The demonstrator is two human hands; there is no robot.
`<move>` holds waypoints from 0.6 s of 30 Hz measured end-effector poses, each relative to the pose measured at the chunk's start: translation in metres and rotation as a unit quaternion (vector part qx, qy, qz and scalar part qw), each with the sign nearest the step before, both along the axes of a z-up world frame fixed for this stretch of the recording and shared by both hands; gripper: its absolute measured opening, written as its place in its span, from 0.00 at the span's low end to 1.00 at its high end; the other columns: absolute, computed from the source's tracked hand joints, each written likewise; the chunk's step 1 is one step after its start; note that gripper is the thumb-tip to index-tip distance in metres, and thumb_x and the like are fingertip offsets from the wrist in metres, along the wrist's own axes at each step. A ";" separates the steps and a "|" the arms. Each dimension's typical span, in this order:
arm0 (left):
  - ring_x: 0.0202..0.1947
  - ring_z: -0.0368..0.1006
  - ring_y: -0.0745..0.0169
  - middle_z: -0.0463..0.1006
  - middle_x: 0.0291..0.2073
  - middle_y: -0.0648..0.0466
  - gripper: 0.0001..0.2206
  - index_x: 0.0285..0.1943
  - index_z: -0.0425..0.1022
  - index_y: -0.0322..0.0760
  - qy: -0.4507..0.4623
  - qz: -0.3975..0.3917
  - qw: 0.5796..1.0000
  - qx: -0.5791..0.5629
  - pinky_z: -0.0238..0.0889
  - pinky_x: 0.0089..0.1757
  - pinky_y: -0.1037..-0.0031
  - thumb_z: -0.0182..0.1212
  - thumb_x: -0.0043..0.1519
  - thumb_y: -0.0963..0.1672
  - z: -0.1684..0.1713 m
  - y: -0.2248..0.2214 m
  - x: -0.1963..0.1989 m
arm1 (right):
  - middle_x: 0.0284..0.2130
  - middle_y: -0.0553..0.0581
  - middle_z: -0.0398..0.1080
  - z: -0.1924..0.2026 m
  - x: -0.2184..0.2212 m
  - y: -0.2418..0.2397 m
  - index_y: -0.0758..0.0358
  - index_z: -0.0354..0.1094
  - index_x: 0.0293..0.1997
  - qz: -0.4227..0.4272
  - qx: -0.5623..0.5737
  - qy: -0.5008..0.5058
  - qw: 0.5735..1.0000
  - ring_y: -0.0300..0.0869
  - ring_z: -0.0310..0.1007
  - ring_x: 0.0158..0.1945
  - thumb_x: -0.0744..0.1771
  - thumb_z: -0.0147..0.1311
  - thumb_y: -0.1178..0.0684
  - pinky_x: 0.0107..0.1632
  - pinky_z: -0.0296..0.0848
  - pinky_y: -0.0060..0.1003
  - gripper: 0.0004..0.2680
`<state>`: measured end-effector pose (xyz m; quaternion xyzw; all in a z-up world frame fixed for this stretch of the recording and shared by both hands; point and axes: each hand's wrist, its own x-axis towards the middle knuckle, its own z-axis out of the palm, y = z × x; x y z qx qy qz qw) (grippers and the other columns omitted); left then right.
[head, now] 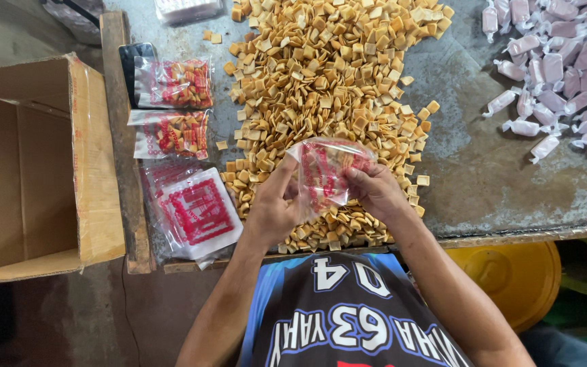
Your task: The person scoops small square crackers from a large pile on a table into small clear plastic bags, then folds and places the filled bags on the table. The process is repeated continuously throughout the clip.
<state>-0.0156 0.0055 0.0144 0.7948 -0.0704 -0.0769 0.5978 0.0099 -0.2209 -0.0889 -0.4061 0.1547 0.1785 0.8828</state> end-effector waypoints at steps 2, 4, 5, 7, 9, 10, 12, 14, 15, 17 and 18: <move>0.34 0.73 0.54 0.72 0.41 0.38 0.30 0.77 0.56 0.38 -0.003 0.023 0.998 -0.050 0.75 0.38 0.63 0.58 0.63 0.40 -0.009 0.004 -0.013 | 0.25 0.59 0.76 -0.014 -0.004 -0.008 0.63 0.71 0.31 -0.020 0.002 -0.009 1.000 0.46 0.82 0.30 0.67 0.58 0.62 0.33 0.80 0.35 0.05; 0.40 0.77 0.47 0.71 0.51 0.32 0.27 0.75 0.58 0.36 -0.007 0.044 0.994 -0.101 0.77 0.44 0.56 0.59 0.66 0.43 -0.050 0.021 -0.033 | 0.27 0.59 0.77 -0.007 0.000 -0.014 0.61 0.70 0.30 -0.041 0.004 -0.019 0.999 0.47 0.83 0.32 0.68 0.57 0.61 0.36 0.81 0.35 0.06; 0.46 0.76 0.48 0.73 0.53 0.42 0.19 0.65 0.69 0.44 -0.161 0.001 0.983 0.085 0.74 0.46 0.59 0.60 0.64 0.46 -0.087 0.034 -0.049 | 0.33 0.62 0.78 0.007 0.005 -0.016 0.62 0.71 0.36 -0.070 0.044 -0.041 0.996 0.50 0.82 0.38 0.67 0.57 0.59 0.44 0.80 0.43 0.02; 0.51 0.75 0.48 0.75 0.56 0.53 0.13 0.55 0.80 0.51 -0.305 -0.044 0.913 0.266 0.71 0.48 0.62 0.62 0.62 0.48 -0.130 0.045 -0.074 | 0.38 0.65 0.78 0.011 0.008 -0.028 0.63 0.73 0.42 -0.098 0.083 -0.062 0.990 0.54 0.82 0.44 0.67 0.58 0.57 0.53 0.80 0.52 0.03; 0.70 0.60 0.52 0.66 0.71 0.59 0.18 0.63 0.72 0.74 -0.332 -0.101 0.874 0.341 0.37 0.67 0.48 0.49 0.65 0.58 -0.142 0.040 -0.094 | 0.46 0.65 0.77 -0.009 0.006 -0.045 0.66 0.73 0.49 -0.125 0.108 -0.049 0.985 0.55 0.79 0.51 0.70 0.50 0.55 0.60 0.76 0.55 0.08; 0.70 0.60 0.52 0.66 0.71 0.59 0.18 0.63 0.72 0.74 -0.330 -0.100 0.874 0.343 0.37 0.67 0.48 0.49 0.65 0.58 -0.151 0.036 -0.087 | 0.46 0.65 0.77 -0.024 0.008 -0.050 0.66 0.73 0.49 -0.123 0.110 -0.047 0.985 0.55 0.79 0.51 0.70 0.50 0.55 0.60 0.76 0.55 0.08; 0.71 0.59 0.55 0.65 0.71 0.57 0.19 0.65 0.68 0.75 -0.354 -0.118 0.850 0.371 0.32 0.68 0.44 0.38 0.67 0.60 -0.171 0.023 -0.074 | 0.49 0.64 0.76 -0.050 0.006 -0.065 0.64 0.72 0.53 -0.120 0.104 -0.040 0.986 0.54 0.78 0.51 0.71 0.49 0.54 0.58 0.77 0.56 0.09; 0.72 0.56 0.55 0.61 0.73 0.57 0.21 0.68 0.64 0.73 -0.387 -0.102 0.838 0.370 0.30 0.67 0.43 0.36 0.68 0.60 -0.180 0.007 -0.047 | 0.50 0.66 0.75 -0.068 0.003 -0.070 0.61 0.70 0.56 -0.113 0.106 -0.046 0.987 0.56 0.77 0.53 0.70 0.48 0.54 0.58 0.76 0.59 0.10; 0.74 0.53 0.55 0.57 0.76 0.56 0.23 0.72 0.61 0.70 -0.416 -0.088 0.825 0.372 0.27 0.67 0.42 0.34 0.69 0.60 -0.184 0.000 -0.034 | 0.52 0.67 0.74 -0.077 0.001 -0.071 0.59 0.69 0.59 -0.105 0.111 -0.050 0.987 0.57 0.75 0.55 0.70 0.47 0.53 0.58 0.75 0.61 0.11; 0.72 0.57 0.54 0.61 0.73 0.57 0.19 0.66 0.66 0.68 -0.409 -0.078 0.831 0.369 0.35 0.65 0.41 0.41 0.67 0.57 -0.178 -0.012 -0.006 | 0.51 0.67 0.74 -0.068 -0.001 -0.069 0.60 0.69 0.58 -0.106 0.121 -0.041 0.986 0.57 0.75 0.55 0.70 0.48 0.52 0.58 0.75 0.62 0.11; 0.70 0.61 0.53 0.65 0.71 0.57 0.15 0.60 0.71 0.65 -0.400 -0.068 0.837 0.367 0.43 0.64 0.39 0.48 0.66 0.54 -0.175 -0.018 0.007 | 0.51 0.66 0.74 -0.064 -0.002 -0.069 0.62 0.69 0.58 -0.106 0.132 -0.029 0.985 0.57 0.76 0.54 0.70 0.48 0.51 0.57 0.74 0.62 0.12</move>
